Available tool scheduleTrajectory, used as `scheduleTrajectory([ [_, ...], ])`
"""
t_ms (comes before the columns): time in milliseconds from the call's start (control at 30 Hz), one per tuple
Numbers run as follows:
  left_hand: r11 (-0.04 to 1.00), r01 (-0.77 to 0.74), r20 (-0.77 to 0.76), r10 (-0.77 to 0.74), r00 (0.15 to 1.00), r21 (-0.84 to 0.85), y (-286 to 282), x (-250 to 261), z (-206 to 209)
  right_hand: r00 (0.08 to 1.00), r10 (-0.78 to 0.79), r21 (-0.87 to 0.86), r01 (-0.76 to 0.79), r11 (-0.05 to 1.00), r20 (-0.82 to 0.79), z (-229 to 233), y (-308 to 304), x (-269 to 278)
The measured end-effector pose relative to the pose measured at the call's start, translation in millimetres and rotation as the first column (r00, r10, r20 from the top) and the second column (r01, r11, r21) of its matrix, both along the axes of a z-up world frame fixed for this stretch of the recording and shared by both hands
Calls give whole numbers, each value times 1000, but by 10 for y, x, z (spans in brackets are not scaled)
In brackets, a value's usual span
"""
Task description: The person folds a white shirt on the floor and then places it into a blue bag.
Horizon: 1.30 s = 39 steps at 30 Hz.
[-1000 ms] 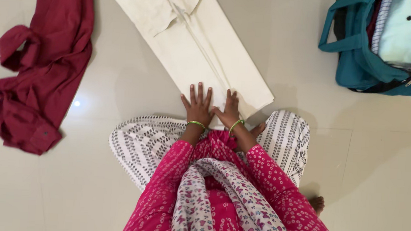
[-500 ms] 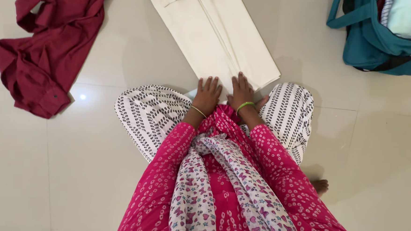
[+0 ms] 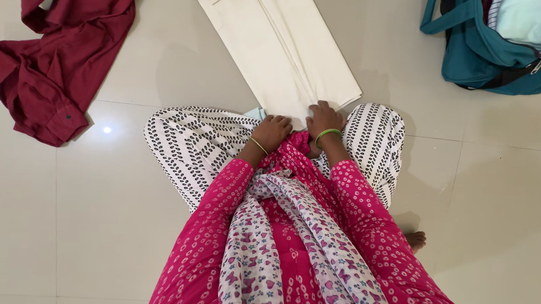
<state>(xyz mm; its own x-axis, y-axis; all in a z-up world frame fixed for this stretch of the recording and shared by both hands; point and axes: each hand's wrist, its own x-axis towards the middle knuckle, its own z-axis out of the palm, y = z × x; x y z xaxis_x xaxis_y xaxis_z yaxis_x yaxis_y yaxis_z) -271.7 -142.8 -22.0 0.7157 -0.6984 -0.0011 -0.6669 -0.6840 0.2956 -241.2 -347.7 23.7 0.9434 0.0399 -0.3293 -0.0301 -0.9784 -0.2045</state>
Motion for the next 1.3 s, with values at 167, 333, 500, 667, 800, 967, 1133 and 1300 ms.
scheduleTrajectory([
  [167, 994, -9, -14, 10, 1000, 110, -66, -1, 46, 999, 47, -24, -48, 999, -9, -164, 21, -29],
  [333, 991, -21, 64, 13, 998, 131, -138, -4, 56, 998, 62, -60, -63, 996, -14, -216, 11, -39],
  [500, 992, -36, 9, 35, 999, 117, -148, 17, 53, 989, -150, 259, 141, 955, 15, -441, -149, 96],
  [667, 992, -38, -10, 40, 999, 122, -158, 28, 54, 860, -295, 429, 100, 898, 416, -782, -692, 480],
  [800, 995, -36, -34, 39, 999, 90, -152, 57, 51, 847, -289, 308, 158, 938, 446, -809, -1024, 768],
  [967, 997, -55, 56, 51, 997, 54, -156, 74, 36, 898, -426, 137, 411, 901, 107, -658, -1105, 981],
  [1133, 998, -34, 47, 31, 998, 44, -146, 80, 69, 852, -524, 8, 524, 852, 5, -610, -1027, 1077],
  [1300, 996, -73, -25, 74, 997, 43, -132, 83, 63, 881, -468, 63, 472, 879, -63, -715, -1122, 1075],
])
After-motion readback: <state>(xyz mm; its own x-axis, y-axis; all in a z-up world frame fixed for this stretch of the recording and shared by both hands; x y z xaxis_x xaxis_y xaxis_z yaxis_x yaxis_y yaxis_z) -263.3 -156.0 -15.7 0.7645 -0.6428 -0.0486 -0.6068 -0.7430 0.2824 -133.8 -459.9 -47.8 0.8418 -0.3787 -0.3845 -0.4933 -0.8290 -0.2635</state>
